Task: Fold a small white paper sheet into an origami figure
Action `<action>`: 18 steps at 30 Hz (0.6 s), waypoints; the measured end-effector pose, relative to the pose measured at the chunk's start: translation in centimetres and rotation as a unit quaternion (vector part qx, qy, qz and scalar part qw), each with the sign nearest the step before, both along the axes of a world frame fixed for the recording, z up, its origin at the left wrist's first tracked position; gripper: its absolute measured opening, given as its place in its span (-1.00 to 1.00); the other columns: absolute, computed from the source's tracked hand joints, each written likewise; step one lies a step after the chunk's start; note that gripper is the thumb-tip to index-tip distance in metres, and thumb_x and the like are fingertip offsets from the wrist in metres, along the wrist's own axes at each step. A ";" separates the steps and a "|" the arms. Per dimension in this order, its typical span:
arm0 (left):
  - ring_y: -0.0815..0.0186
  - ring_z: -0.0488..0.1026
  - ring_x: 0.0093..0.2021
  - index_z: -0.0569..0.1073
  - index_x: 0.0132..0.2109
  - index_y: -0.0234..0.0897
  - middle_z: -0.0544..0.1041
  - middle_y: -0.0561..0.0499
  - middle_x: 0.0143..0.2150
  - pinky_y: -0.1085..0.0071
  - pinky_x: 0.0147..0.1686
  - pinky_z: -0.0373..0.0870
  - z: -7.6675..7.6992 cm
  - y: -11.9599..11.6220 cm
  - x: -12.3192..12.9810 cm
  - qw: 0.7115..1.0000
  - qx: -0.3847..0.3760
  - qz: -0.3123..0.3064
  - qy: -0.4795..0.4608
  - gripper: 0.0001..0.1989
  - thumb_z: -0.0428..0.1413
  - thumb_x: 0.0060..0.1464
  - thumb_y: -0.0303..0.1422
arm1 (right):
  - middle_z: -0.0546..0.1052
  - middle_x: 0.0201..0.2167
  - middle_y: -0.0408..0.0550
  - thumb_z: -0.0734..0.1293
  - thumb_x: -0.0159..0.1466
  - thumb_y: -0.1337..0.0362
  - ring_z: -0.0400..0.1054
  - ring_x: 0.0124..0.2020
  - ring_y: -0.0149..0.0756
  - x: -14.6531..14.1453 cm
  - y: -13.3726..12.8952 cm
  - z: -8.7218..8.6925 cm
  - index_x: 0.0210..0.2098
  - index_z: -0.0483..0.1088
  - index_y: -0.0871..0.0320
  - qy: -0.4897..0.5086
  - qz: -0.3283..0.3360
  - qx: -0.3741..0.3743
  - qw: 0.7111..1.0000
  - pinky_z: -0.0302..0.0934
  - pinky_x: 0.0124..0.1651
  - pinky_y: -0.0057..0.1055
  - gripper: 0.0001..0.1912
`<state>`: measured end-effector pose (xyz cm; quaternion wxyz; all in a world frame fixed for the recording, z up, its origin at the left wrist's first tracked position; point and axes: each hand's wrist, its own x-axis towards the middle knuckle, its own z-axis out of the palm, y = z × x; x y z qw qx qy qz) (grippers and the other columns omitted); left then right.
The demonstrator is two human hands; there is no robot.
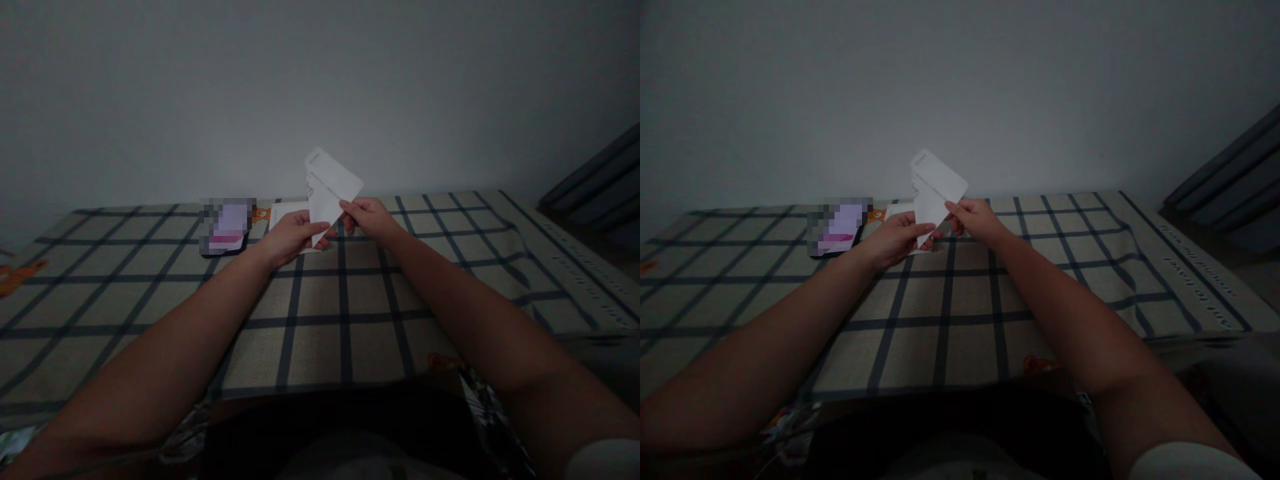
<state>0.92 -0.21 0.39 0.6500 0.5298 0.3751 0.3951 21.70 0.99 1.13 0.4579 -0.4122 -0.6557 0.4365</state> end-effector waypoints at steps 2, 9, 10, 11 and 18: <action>0.45 0.50 -0.49 0.59 -0.10 -0.38 0.69 -0.11 -0.26 0.47 -0.37 0.52 0.0 0.0 0.0 1.000 0.003 0.002 -0.001 -0.79 0.33 0.09 -0.44 | 0.43 -0.66 -0.18 0.38 0.40 0.01 0.29 -0.60 -0.46 0.0 0.1 0.0 -0.53 0.40 0.18 0.002 -0.002 -0.005 1.000 0.21 -0.44 -0.47 -0.53; 0.45 0.50 -0.48 0.60 -0.12 -0.39 0.68 -0.08 -0.28 0.49 -0.38 0.50 0.2 -0.1 0.2 1.000 0.003 0.001 -0.010 -0.83 0.30 0.11 -0.47 | 0.49 -0.60 -0.10 0.39 0.34 -0.15 0.35 -0.57 -0.42 0.1 0.4 -0.5 -0.49 0.45 0.19 -0.003 0.104 -0.071 0.992 0.24 -0.44 -0.44 -0.46; 0.45 0.50 -0.48 0.60 -0.13 -0.39 0.68 -0.08 -0.28 0.49 -0.38 0.50 0.2 -0.1 0.2 1.000 0.001 -0.003 -0.010 -0.84 0.30 0.11 -0.47 | 0.49 -0.60 -0.10 0.39 0.35 -0.13 0.35 -0.57 -0.43 0.1 0.3 -0.4 -0.51 0.45 0.19 -0.016 0.103 -0.057 0.993 0.22 -0.45 -0.45 -0.47; 0.45 0.50 -0.48 0.60 -0.13 -0.39 0.68 -0.08 -0.28 0.50 -0.39 0.49 0.2 -0.1 0.2 1.000 0.000 -0.006 -0.008 -0.84 0.30 0.11 -0.48 | 0.49 -0.61 -0.10 0.38 0.36 -0.10 0.34 -0.57 -0.44 0.1 0.2 -0.4 -0.53 0.45 0.20 -0.030 0.098 -0.047 0.994 0.21 -0.45 -0.45 -0.47; 0.42 0.56 -0.42 0.61 -0.10 -0.36 0.69 -0.09 -0.24 0.53 -0.41 0.50 -0.2 0.1 0.2 1.000 0.010 -0.009 -0.013 -0.79 0.34 0.09 -0.44 | 0.48 -0.63 -0.11 0.36 0.39 0.08 0.30 -0.57 -0.46 0.1 -0.2 0.1 -0.54 0.47 0.21 -0.073 0.047 -0.024 0.996 0.19 -0.43 -0.46 -0.56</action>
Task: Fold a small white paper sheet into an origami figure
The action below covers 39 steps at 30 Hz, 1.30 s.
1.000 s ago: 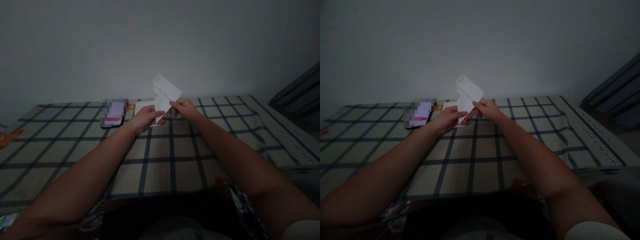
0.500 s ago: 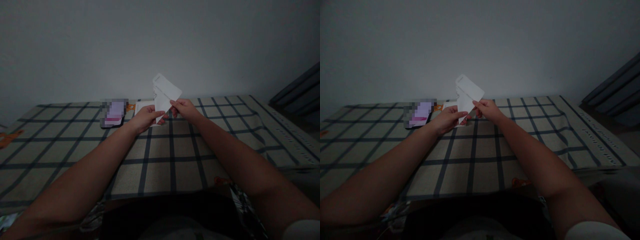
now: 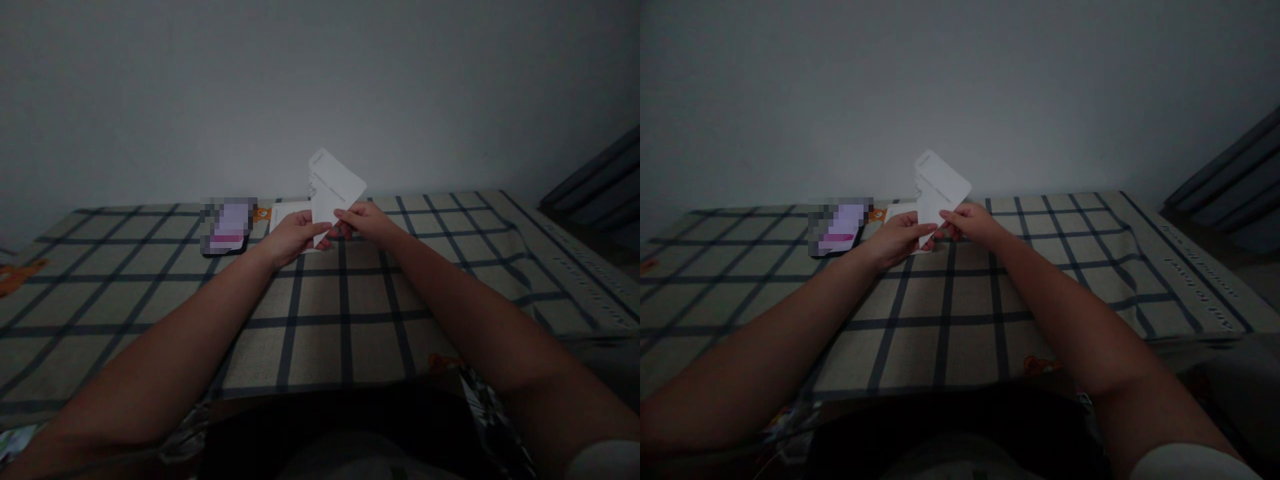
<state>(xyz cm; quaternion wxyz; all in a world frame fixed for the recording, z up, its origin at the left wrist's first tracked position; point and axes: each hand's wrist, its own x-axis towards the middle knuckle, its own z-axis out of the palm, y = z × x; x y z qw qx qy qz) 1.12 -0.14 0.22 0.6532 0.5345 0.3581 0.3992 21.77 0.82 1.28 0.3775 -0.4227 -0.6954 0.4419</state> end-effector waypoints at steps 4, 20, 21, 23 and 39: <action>0.42 0.55 -0.45 0.61 -0.09 -0.35 0.69 -0.09 -0.23 0.52 -0.41 0.52 0.4 -0.3 0.1 1.000 -0.004 -0.010 -0.021 -0.77 0.35 0.10 -0.41 | 0.49 -0.62 -0.10 0.36 0.39 0.07 0.31 -0.57 -0.45 0.1 0.1 0.0 -0.55 0.48 0.21 0.003 0.000 0.023 1.000 0.20 -0.42 -0.45 -0.55; 0.46 0.53 -0.46 0.61 -0.08 -0.35 0.70 -0.10 -0.22 0.52 -0.36 0.57 0.5 -0.4 -0.1 0.999 -0.008 -0.019 0.024 -0.82 0.30 0.17 -0.41 | 0.46 -0.65 -0.15 0.41 0.37 0.09 0.31 -0.58 -0.45 0.4 0.3 0.1 -0.53 0.45 0.20 0.052 -0.049 0.016 0.997 0.23 -0.42 -0.46 -0.59; 0.46 0.53 -0.47 0.61 -0.09 -0.35 0.70 -0.10 -0.22 0.53 -0.36 0.57 0.6 -0.4 -0.1 1.000 -0.009 -0.018 0.024 -0.84 0.29 0.17 -0.42 | 0.46 -0.65 -0.15 0.41 0.38 0.11 0.31 -0.58 -0.45 0.4 0.3 0.1 -0.53 0.45 0.20 0.051 -0.049 0.014 0.997 0.23 -0.43 -0.46 -0.59; 0.47 0.53 -0.47 0.60 -0.10 -0.36 0.70 -0.10 -0.22 0.52 -0.35 0.58 0.8 -0.5 -0.1 1.000 -0.011 -0.018 0.022 -0.85 0.28 0.18 -0.43 | 0.45 -0.66 -0.15 0.40 0.38 0.12 0.30 -0.58 -0.46 0.4 0.4 0.1 -0.54 0.44 0.19 0.049 -0.049 0.007 0.998 0.23 -0.42 -0.47 -0.59; 0.43 0.62 -0.38 0.61 -0.06 -0.36 0.71 -0.15 -0.14 0.54 -0.29 0.59 0.5 -0.4 -0.2 0.999 -0.022 -0.014 0.037 -0.82 0.28 0.17 -0.48 | 0.43 -0.67 -0.17 0.39 0.40 0.16 0.29 -0.61 -0.48 0.7 0.7 0.0 -0.52 0.42 0.21 0.089 -0.043 -0.002 0.995 0.20 -0.46 -0.49 -0.60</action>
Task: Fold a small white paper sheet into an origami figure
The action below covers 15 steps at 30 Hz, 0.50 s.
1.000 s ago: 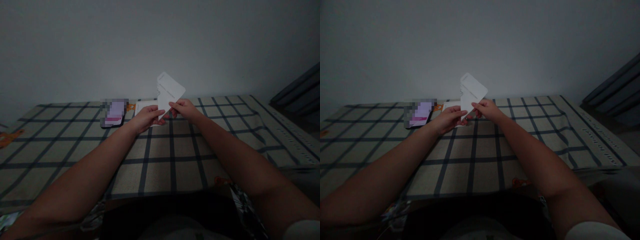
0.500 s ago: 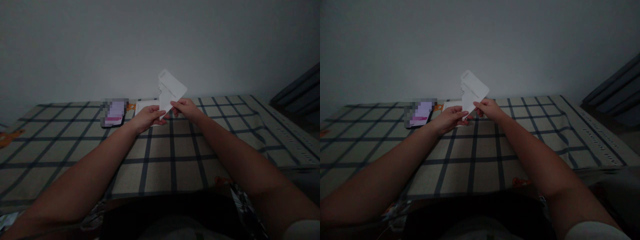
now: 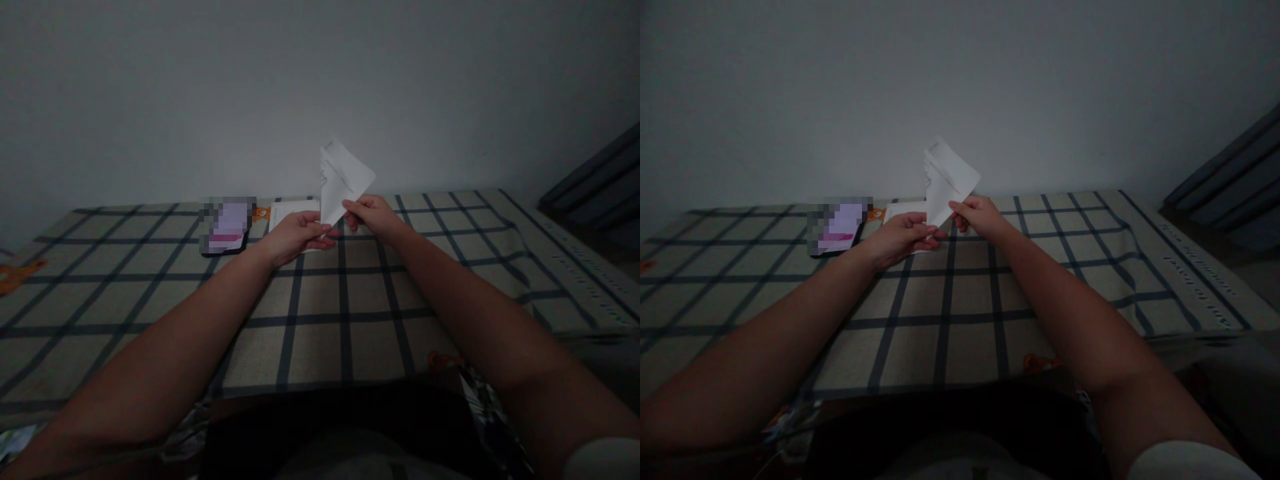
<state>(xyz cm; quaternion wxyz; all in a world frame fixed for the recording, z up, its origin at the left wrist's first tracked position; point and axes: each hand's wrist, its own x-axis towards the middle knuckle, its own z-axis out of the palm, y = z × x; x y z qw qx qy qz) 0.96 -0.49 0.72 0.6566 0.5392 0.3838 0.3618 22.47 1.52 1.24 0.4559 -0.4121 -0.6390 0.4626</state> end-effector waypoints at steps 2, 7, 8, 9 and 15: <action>0.40 0.65 -0.33 0.61 -0.05 -0.36 0.71 -0.16 -0.12 0.53 -0.25 0.61 0.0 -0.1 -0.1 1.000 -0.002 -0.012 -0.018 -0.81 0.28 0.16 -0.51 | 0.43 -0.67 -0.17 0.39 0.41 0.17 0.30 -0.61 -0.48 0.1 0.1 -0.1 -0.53 0.42 0.21 0.011 0.003 -0.003 1.000 0.22 -0.46 -0.49 -0.60; 0.33 0.70 -0.20 0.61 0.05 -0.35 0.71 -0.19 -0.06 0.48 -0.13 0.62 0.1 -0.4 -0.3 0.998 -0.002 -0.031 -0.062 -0.71 0.24 0.19 -0.54 | 0.43 -0.66 -0.18 0.41 0.40 0.17 0.29 -0.61 -0.49 0.2 0.4 -0.1 -0.52 0.42 0.21 0.042 -0.014 -0.018 0.999 0.23 -0.49 -0.50 -0.61; 0.32 0.70 -0.19 0.61 0.07 -0.35 0.72 -0.19 -0.06 0.48 -0.12 0.63 0.1 -0.4 -0.3 0.997 -0.002 -0.034 -0.066 -0.70 0.23 0.19 -0.54 | 0.43 -0.66 -0.18 0.41 0.40 0.17 0.29 -0.61 -0.49 0.2 0.5 -0.1 -0.52 0.42 0.21 0.041 -0.016 -0.019 0.999 0.23 -0.49 -0.50 -0.61; 0.30 0.70 -0.19 0.61 0.08 -0.35 0.72 -0.19 -0.06 0.47 -0.12 0.63 0.1 -0.4 -0.4 0.997 -0.004 -0.037 -0.068 -0.69 0.23 0.19 -0.54 | 0.43 -0.66 -0.18 0.41 0.40 0.17 0.29 -0.61 -0.49 0.2 0.5 -0.1 -0.51 0.42 0.21 0.041 -0.015 -0.020 0.999 0.23 -0.49 -0.51 -0.61; 0.30 0.69 -0.26 0.58 0.11 -0.38 0.72 -0.21 -0.12 0.44 -0.16 0.63 -0.2 -0.2 -0.5 0.997 -0.014 -0.031 -0.066 -0.67 0.20 0.20 -0.56 | 0.41 -0.69 -0.18 0.36 0.43 0.27 0.27 -0.65 -0.51 0.2 0.7 -0.1 -0.53 0.42 0.22 0.045 -0.025 -0.017 0.999 0.20 -0.54 -0.53 -0.61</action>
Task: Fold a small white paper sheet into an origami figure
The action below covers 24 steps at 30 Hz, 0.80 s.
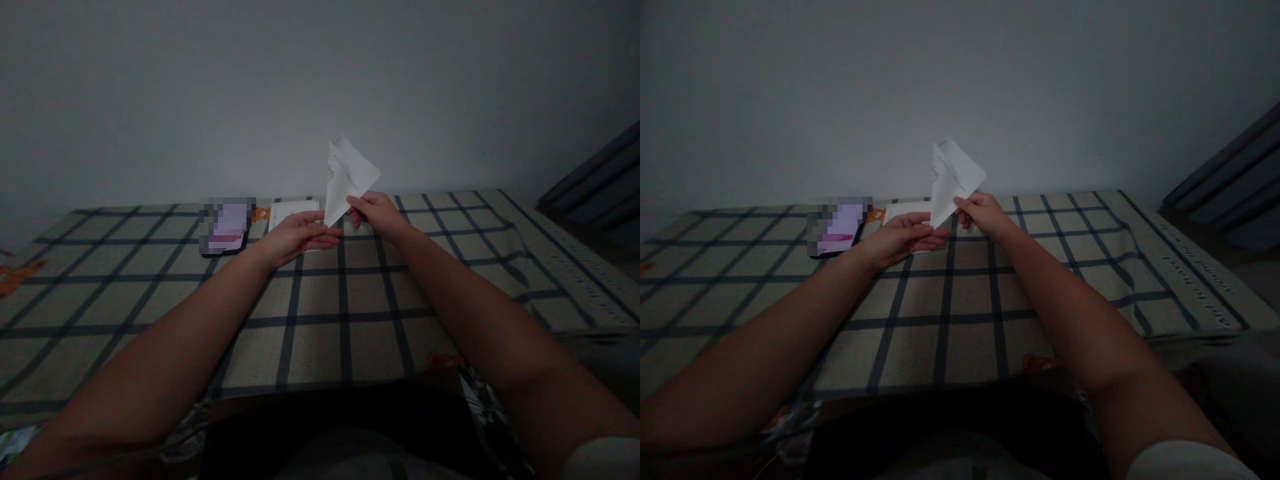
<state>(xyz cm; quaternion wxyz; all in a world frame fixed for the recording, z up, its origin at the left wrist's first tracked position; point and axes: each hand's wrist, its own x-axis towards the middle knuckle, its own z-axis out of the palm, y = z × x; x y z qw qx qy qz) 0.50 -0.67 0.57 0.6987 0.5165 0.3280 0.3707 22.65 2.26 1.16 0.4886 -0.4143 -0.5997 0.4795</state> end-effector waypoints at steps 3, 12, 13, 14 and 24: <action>0.31 0.68 -0.27 0.59 0.10 -0.39 0.72 -0.22 -0.11 0.44 -0.17 0.63 0.0 0.0 0.0 1.000 0.003 -0.003 0.012 -0.68 0.22 0.20 -0.55 | 0.42 -0.68 -0.18 0.40 0.42 0.22 0.28 -0.64 -0.51 0.1 0.1 -0.1 -0.52 0.42 0.22 0.001 0.001 0.006 1.000 0.21 -0.53 -0.54 -0.62; 0.31 0.69 -0.25 0.59 0.06 -0.36 0.72 -0.18 -0.13 0.47 -0.19 0.62 0.2 -0.4 0.2 1.000 0.013 0.001 0.018 -0.68 0.25 0.14 -0.56 | 0.43 -0.66 -0.18 0.38 0.42 0.28 0.29 -0.64 -0.51 0.2 0.1 -0.2 -0.52 0.43 0.23 0.013 0.006 -0.001 1.000 0.22 -0.53 -0.52 -0.64; 0.31 0.69 -0.25 0.59 0.06 -0.36 0.72 -0.18 -0.13 0.47 -0.19 0.62 0.2 -0.4 0.2 1.000 0.014 0.004 0.022 -0.67 0.25 0.14 -0.56 | 0.43 -0.66 -0.17 0.39 0.41 0.27 0.29 -0.64 -0.50 0.2 0.2 -0.3 -0.52 0.43 0.23 0.012 0.006 -0.001 1.000 0.22 -0.53 -0.52 -0.64; 0.31 0.69 -0.25 0.59 0.06 -0.36 0.72 -0.19 -0.14 0.46 -0.19 0.62 0.3 -0.4 0.3 0.999 0.016 0.006 0.027 -0.67 0.26 0.13 -0.56 | 0.43 -0.66 -0.17 0.39 0.41 0.27 0.29 -0.63 -0.50 0.3 0.2 -0.3 -0.51 0.43 0.23 0.011 0.006 -0.002 1.000 0.22 -0.53 -0.52 -0.64; 0.23 0.67 -0.35 0.55 0.02 -0.37 0.70 -0.14 -0.31 0.36 -0.27 0.60 0.2 -0.3 0.4 0.999 0.038 0.013 0.036 -0.63 0.23 0.01 -0.48 | 0.43 -0.68 -0.15 0.40 0.39 0.16 0.29 -0.62 -0.47 0.4 -0.4 0.1 -0.55 0.43 0.22 -0.034 0.042 -0.002 0.999 0.20 -0.47 -0.49 -0.58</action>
